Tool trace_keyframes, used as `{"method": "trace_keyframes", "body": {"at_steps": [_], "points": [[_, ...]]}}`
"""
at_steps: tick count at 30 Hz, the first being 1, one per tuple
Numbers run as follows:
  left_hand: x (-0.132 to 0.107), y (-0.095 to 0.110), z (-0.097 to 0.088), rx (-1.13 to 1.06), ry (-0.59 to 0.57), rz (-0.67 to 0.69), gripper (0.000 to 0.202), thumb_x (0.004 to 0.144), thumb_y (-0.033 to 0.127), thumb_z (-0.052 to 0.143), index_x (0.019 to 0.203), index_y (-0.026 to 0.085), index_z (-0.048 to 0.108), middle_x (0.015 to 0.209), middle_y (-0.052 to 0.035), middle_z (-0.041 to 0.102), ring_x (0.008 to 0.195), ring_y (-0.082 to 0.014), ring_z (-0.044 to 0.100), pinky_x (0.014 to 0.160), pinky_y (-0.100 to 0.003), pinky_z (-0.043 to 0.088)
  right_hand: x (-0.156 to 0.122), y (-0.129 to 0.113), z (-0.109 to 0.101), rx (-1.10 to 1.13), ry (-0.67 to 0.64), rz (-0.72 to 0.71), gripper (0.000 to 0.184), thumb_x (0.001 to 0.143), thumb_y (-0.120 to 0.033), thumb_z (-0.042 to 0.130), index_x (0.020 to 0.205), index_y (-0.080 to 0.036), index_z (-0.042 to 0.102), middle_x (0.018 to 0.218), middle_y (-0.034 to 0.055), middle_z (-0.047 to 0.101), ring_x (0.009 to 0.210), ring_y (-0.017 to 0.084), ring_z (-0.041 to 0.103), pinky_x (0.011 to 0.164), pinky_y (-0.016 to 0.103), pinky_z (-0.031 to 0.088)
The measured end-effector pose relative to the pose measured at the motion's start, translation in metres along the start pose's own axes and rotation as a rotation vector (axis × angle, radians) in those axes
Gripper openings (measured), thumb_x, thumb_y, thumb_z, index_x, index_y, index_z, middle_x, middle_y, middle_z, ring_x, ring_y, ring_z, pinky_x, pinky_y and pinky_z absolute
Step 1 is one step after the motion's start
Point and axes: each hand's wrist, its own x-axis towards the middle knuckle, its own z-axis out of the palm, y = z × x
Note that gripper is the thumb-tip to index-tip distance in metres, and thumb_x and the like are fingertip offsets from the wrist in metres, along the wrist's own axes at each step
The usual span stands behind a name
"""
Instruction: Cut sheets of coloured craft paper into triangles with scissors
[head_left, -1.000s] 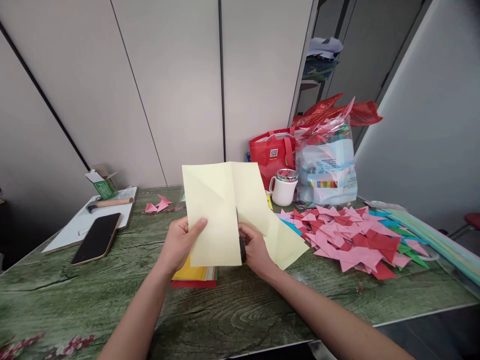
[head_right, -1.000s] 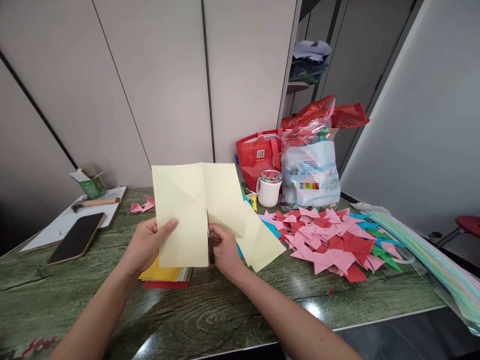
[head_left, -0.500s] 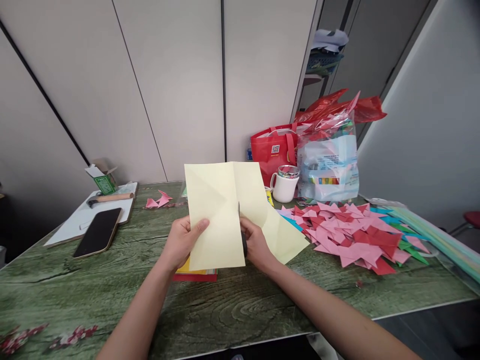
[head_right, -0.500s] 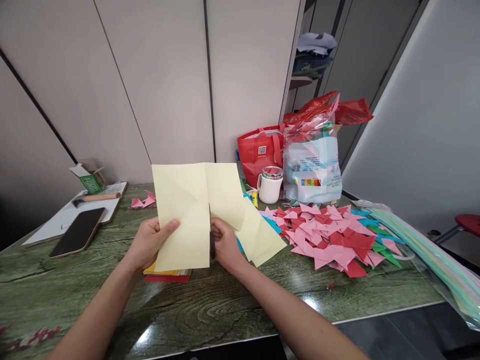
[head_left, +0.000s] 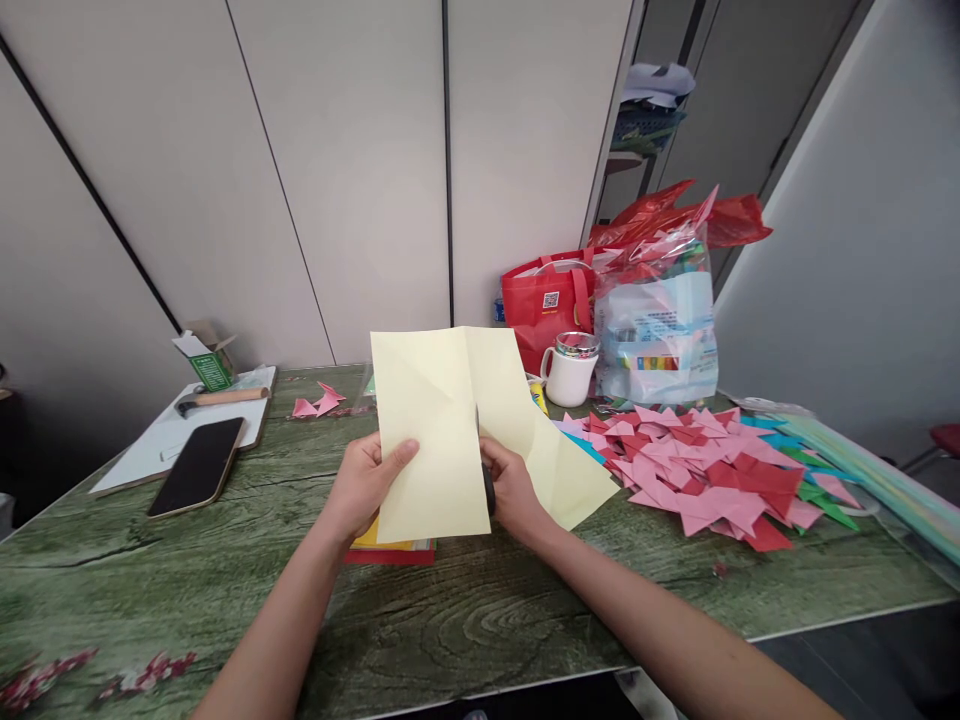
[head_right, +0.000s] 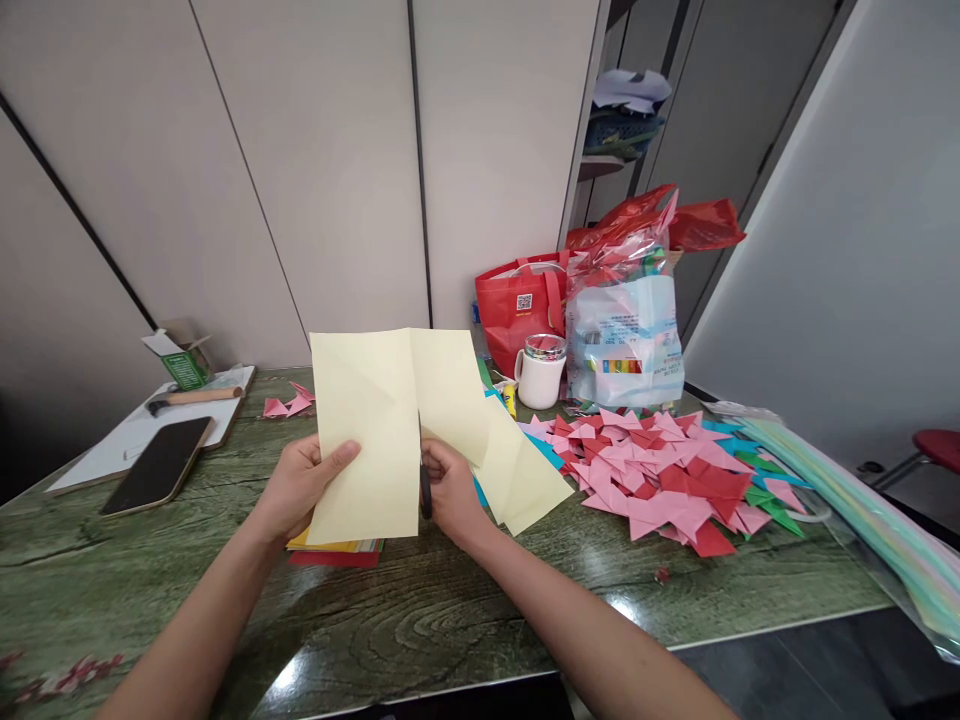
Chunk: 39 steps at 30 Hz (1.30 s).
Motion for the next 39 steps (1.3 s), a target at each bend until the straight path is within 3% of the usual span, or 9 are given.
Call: {"method": "trace_keyframes", "body": {"at_steps": [14,25,33,36,39], "points": [[-0.001,0.0,0.001,-0.019,-0.005,-0.01,0.031,0.062,0.038,0.069,0.08,0.014,0.062,0.07,-0.0054,0.071,0.064,-0.0219,0.065,0.052,-0.03,0.05,0.0,0.003,-0.002,-0.017,0.017,-0.001,0.022,0.064,-0.019,0.064,0.086,-0.018,0.064,0.082,0.0024,0.069,0.084,0.022,0.062,0.066,0.03,0.051],[0.001,-0.002,-0.001,-0.047,-0.027,-0.003,0.039,0.064,0.037,0.068,0.096,0.015,0.06,0.077,-0.0058,0.071,0.062,-0.0211,0.065,0.052,-0.031,0.051,0.0,0.007,-0.003,-0.019,0.011,-0.001,0.024,0.063,-0.02,0.065,0.087,-0.018,0.064,0.083,0.002,0.069,0.082,0.022,0.062,0.065,0.03,0.051],[-0.001,0.003,-0.003,-0.064,-0.094,0.076,0.043,0.065,0.033,0.068,0.102,0.014,0.057,0.094,-0.0116,0.068,0.077,-0.023,0.065,0.065,-0.032,0.051,-0.002,0.006,-0.003,-0.041,-0.029,0.004,0.023,0.065,-0.023,0.064,0.088,-0.019,0.064,0.08,0.0024,0.068,0.074,0.02,0.062,0.064,0.03,0.05],[0.002,0.006,-0.005,-0.078,-0.027,0.203,0.058,0.068,0.035,0.065,0.12,0.02,0.045,0.112,-0.0131,0.06,0.092,-0.0247,0.061,0.073,-0.034,0.05,-0.004,0.007,-0.002,-0.077,-0.033,0.007,0.02,0.065,-0.023,0.065,0.085,-0.019,0.064,0.076,0.0018,0.067,0.067,0.017,0.06,0.061,0.028,0.049],[0.008,0.01,-0.01,0.039,0.237,0.408,0.076,0.07,0.035,0.062,0.134,0.026,0.022,0.13,-0.0142,0.044,0.113,-0.0248,0.047,0.086,-0.035,0.043,-0.005,0.01,-0.001,-0.113,-0.021,0.002,0.016,0.064,-0.022,0.065,0.08,-0.02,0.063,0.07,0.0002,0.064,0.063,0.016,0.058,0.059,0.026,0.047]]}}
